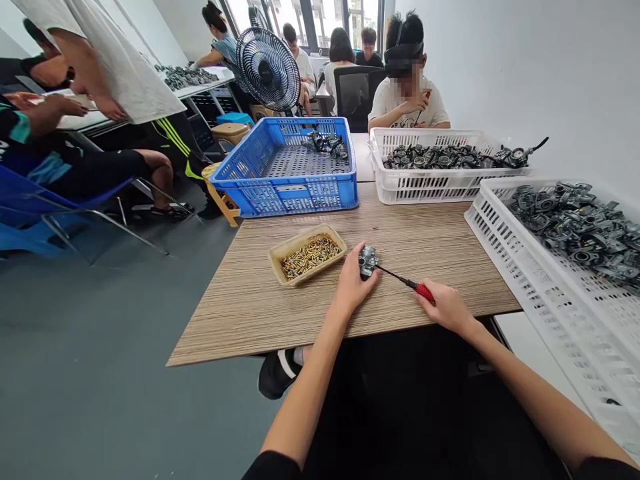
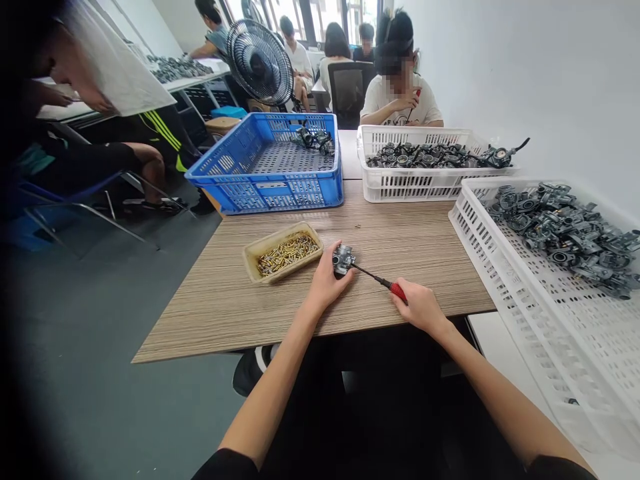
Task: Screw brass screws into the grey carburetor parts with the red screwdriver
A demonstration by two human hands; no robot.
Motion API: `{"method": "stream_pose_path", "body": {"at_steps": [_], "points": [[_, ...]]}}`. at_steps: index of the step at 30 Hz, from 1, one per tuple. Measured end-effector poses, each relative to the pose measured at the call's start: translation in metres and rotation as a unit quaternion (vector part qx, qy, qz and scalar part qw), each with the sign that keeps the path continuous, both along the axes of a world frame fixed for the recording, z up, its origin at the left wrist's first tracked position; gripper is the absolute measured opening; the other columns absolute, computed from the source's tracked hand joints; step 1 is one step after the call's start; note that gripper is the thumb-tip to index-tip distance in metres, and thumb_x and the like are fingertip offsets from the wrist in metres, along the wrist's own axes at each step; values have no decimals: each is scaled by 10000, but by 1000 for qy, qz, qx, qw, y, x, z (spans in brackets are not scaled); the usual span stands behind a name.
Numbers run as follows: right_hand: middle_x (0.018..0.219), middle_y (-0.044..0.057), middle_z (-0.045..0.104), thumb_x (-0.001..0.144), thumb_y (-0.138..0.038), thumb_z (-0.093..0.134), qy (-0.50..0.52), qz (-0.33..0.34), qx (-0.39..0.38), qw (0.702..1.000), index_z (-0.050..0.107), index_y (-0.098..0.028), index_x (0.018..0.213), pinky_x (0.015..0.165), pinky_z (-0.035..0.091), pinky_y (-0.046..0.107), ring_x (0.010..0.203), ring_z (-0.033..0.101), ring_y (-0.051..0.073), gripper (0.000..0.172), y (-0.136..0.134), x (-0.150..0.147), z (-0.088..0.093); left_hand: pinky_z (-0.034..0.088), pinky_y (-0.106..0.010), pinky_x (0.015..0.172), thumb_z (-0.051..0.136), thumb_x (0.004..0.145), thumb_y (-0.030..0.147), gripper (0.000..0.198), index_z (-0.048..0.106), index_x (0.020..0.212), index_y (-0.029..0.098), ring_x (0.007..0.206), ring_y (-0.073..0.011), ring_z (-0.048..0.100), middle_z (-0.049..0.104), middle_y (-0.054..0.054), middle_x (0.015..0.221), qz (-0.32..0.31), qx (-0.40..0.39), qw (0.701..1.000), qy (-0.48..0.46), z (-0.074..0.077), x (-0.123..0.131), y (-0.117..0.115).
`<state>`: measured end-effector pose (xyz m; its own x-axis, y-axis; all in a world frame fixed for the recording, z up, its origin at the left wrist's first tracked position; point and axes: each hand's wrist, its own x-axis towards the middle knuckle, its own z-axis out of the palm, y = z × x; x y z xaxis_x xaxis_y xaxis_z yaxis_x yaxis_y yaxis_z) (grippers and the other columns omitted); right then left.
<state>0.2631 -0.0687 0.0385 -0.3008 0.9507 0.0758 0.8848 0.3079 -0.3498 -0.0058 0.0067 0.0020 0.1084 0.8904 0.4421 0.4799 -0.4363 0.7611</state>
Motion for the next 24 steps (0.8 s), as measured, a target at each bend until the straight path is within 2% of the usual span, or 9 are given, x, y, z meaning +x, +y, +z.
{"method": "stream_pose_path", "body": {"at_steps": [3,8,11,15,19,24], "points": [[827,47,722,1072,-441,497,4,-1,-3,1000,538,-248,957,667,374,311,745,687,249,229,0,0,-1,426,-498,1247,715,895,277,753,392,1573,233,1419,-300,562,593,-140,1487,1,1,1000,0,-1,0,0],[940,62,764,1036,-424,516,93,-11,-2,996,501,-242,1164,700,441,323,731,699,245,222,0,4,-3,428,-492,1246,709,905,282,737,393,1569,229,1417,-297,565,595,-139,1485,3,7,1000,3,-2,0,1],[862,41,738,998,-424,541,139,-31,-7,990,485,-251,1107,664,445,318,640,656,225,212,1,7,-4,431,-486,1243,700,915,284,728,389,1571,229,1420,-295,563,590,-140,1494,2,14,1000,5,-2,0,1],[699,-11,632,983,-472,540,170,-47,-3,984,495,-262,994,600,402,301,553,571,201,216,3,8,-5,443,-482,1230,691,929,295,737,368,1587,222,1418,-295,565,585,-148,1500,-2,13,1000,9,-1,1,0],[639,-41,547,1002,-519,525,201,-49,-14,978,534,-258,961,565,372,286,514,505,174,265,4,7,-2,445,-485,1228,696,924,295,744,371,1590,223,1418,-299,564,580,-153,1511,-3,11,1000,11,-1,0,-1],[695,-10,607,1036,-538,470,197,-41,-18,979,551,-253,962,607,403,299,578,564,194,306,3,6,3,437,-491,1237,700,917,291,746,380,1588,230,1428,-301,558,577,-150,1523,-6,18,1000,10,-1,0,-1]]}}
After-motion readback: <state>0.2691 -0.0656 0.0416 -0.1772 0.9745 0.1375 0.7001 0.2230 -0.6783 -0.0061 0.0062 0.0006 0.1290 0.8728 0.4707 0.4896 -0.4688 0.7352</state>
